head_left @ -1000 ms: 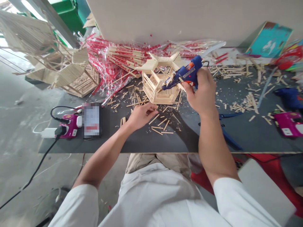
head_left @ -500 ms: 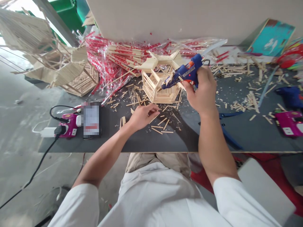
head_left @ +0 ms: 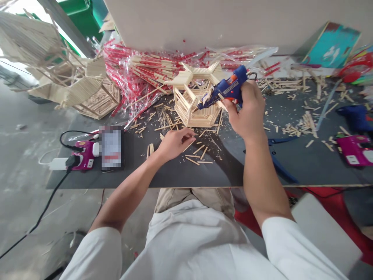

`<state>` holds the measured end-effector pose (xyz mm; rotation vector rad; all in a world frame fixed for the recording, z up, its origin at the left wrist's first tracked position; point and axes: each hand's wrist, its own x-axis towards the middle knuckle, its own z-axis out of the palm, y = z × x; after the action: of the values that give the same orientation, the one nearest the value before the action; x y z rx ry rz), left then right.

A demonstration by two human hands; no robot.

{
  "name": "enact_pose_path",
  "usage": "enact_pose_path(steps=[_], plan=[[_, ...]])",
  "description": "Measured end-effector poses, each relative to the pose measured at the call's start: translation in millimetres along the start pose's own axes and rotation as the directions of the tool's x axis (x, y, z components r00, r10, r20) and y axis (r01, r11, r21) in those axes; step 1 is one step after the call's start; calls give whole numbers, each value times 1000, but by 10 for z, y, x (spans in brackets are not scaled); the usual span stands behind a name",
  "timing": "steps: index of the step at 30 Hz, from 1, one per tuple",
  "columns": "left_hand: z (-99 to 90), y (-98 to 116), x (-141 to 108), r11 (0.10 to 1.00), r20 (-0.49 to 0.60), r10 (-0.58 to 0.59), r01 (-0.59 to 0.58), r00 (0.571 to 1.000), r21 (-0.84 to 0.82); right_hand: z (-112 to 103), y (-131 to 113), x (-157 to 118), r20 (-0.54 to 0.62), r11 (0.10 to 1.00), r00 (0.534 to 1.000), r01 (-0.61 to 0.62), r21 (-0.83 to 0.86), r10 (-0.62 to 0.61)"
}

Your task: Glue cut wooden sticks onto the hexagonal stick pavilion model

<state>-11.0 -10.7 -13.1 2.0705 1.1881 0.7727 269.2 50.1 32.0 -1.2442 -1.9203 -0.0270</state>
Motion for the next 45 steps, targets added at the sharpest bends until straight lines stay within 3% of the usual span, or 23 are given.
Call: enact_pose_path(steps=[9, 24, 32, 38, 45], plan=[[-1, 21, 8, 1000, 4, -1, 1, 1000, 3, 25, 25, 8, -53, 989, 993, 100, -110, -106], [-13, 63, 3, 999, 27, -7, 5, 1000, 45, 39, 22, -7, -60, 997, 997, 42, -68, -46], [-23, 57, -7, 998, -89, -8, 14, 996, 68, 63, 36, -2, -67, 998, 998, 14, -56, -18], [-95, 63, 3, 979, -141, 32, -3, 989, 202, 63, 31, -5, -37, 1000, 999, -2, -25, 1], [-101, 91, 10, 985, -121, 4, 17, 993, 172, 60, 6, 11, -97, 990, 992, 67, -122, -79]])
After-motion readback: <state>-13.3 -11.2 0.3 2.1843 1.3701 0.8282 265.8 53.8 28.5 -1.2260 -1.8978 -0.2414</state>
